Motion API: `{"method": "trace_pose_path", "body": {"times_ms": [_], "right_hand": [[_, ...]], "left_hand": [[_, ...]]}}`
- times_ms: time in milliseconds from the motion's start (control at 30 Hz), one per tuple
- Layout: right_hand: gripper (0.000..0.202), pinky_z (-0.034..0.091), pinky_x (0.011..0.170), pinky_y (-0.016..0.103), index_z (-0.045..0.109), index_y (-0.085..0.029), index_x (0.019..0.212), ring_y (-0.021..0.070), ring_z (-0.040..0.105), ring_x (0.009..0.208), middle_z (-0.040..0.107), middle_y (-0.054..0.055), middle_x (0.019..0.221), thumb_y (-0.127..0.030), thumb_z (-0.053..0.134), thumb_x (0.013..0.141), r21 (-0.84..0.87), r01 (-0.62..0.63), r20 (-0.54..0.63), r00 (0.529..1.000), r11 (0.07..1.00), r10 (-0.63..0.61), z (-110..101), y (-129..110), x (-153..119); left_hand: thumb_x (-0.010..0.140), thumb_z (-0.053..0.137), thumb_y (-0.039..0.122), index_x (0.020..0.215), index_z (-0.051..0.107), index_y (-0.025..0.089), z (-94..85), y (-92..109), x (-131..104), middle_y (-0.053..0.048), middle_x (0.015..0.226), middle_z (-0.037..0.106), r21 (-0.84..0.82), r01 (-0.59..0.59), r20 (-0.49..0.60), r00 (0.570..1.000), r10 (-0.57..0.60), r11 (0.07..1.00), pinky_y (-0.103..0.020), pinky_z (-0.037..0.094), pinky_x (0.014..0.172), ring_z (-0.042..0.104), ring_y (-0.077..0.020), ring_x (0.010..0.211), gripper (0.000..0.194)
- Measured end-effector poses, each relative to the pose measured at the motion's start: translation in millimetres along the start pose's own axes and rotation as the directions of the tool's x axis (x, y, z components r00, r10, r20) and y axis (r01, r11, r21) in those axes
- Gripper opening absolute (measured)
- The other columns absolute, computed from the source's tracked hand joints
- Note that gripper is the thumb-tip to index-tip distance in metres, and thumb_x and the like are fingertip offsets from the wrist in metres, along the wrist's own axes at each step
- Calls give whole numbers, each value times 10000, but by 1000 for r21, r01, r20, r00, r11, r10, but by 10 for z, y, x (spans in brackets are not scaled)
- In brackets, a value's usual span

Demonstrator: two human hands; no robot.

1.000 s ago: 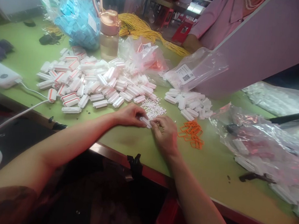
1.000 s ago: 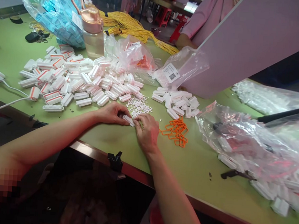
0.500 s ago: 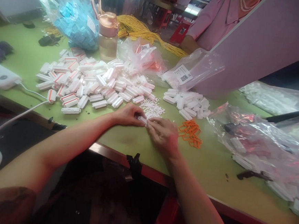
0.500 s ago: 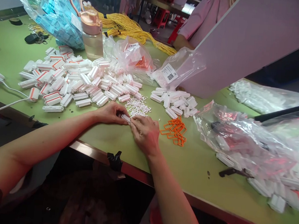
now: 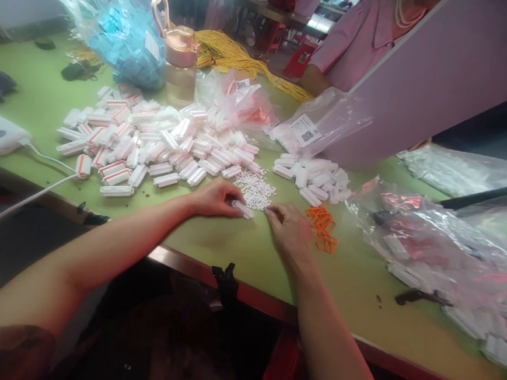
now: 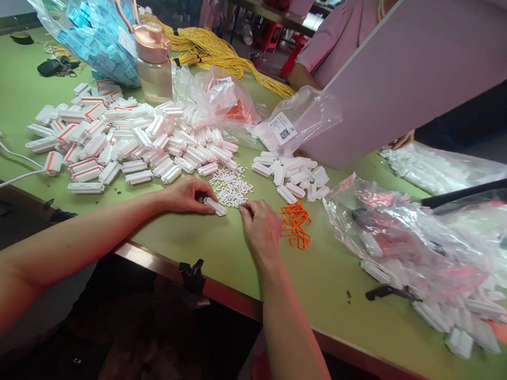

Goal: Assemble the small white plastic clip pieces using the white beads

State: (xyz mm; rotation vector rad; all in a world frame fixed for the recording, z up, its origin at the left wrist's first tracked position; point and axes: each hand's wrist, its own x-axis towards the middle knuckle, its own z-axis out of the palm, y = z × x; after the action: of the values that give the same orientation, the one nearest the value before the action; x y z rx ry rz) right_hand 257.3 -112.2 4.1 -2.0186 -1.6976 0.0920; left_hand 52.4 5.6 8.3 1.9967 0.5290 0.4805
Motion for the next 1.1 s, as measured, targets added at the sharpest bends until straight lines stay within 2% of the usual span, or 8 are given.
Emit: {"method": "trace_pose_path", "body": {"times_ms": [133, 267, 467, 633, 700, 767, 900, 1100], "right_hand": [[236, 432, 728, 365, 708, -219, 850, 230, 632, 839, 719, 75, 901, -368, 529, 891, 78, 29, 71, 997, 997, -34, -59, 44, 9], [239, 437, 723, 371, 714, -223, 847, 235, 641, 833, 728, 70, 906, -388, 545, 882, 88, -30, 53, 998, 996, 26, -98, 82, 8], [188, 384, 736, 373, 690, -228, 856, 230, 629, 825, 730, 65, 893, -351, 550, 886, -26, 67, 71, 995, 997, -65, -76, 38, 6], [163, 350, 745, 370, 662, -214, 811, 228, 615, 812, 718, 68, 843, -291, 536, 877, -142, 68, 130, 990, 988, -49, -120, 2, 9], [168, 364, 725, 353, 662, -207, 831, 217, 609, 777, 713, 68, 820, -299, 529, 874, -66, 26, 112, 994, 997, -19, -146, -23, 5], [178, 390, 695, 330, 659, -204, 865, 202, 605, 745, 709, 59, 817, -329, 533, 868, 91, -25, 97, 995, 996, 16, -154, -67, -3], [187, 440, 696, 310, 647, -208, 858, 183, 604, 748, 691, 34, 813, -370, 557, 850, 372, -44, 97, 995, 927, 9, -98, -197, -26], [145, 453, 739, 308, 625, -210, 806, 164, 579, 811, 663, 37, 914, -334, 573, 859, 474, 37, 34, 998, 880, -60, 36, -306, -45]], "left_hand": [[689, 734, 387, 870, 741, 122, -5, -2, 0, -6, 672, 634, -12, 2, 10, 1000, -2, 1000, -214, 348, 567, 467, -73, 583, 321], [691, 735, 397, 873, 738, 123, -6, -20, 0, -9, 683, 641, -24, 1, 16, 1000, -1, 1000, -213, 356, 572, 479, -76, 590, 329], [688, 735, 371, 868, 734, 121, 9, -11, -1, -10, 687, 644, -33, 4, 6, 1000, -4, 999, -211, 357, 575, 483, -76, 596, 308], [690, 727, 366, 888, 740, 110, 11, 17, -4, -18, 711, 649, 33, -2, -7, 1000, 2, 999, -215, 357, 585, 486, -78, 610, 325], [692, 727, 376, 894, 743, 111, 10, 17, -3, -22, 725, 652, 66, -13, -5, 1000, 14, 998, -218, 359, 594, 492, -84, 626, 334], [695, 725, 383, 896, 747, 120, 10, 14, -1, -22, 732, 656, 91, -18, 0, 1000, 18, 996, -221, 361, 600, 494, -88, 635, 332], [698, 725, 385, 905, 753, 132, 18, 15, 4, -20, 734, 663, 110, -31, 17, 999, 29, 993, -222, 364, 603, 495, -91, 639, 328], [702, 720, 365, 862, 736, 117, 42, 6, 7, -19, 726, 667, 82, -46, 27, 999, 44, 996, -217, 366, 603, 521, -95, 651, 296]]}}
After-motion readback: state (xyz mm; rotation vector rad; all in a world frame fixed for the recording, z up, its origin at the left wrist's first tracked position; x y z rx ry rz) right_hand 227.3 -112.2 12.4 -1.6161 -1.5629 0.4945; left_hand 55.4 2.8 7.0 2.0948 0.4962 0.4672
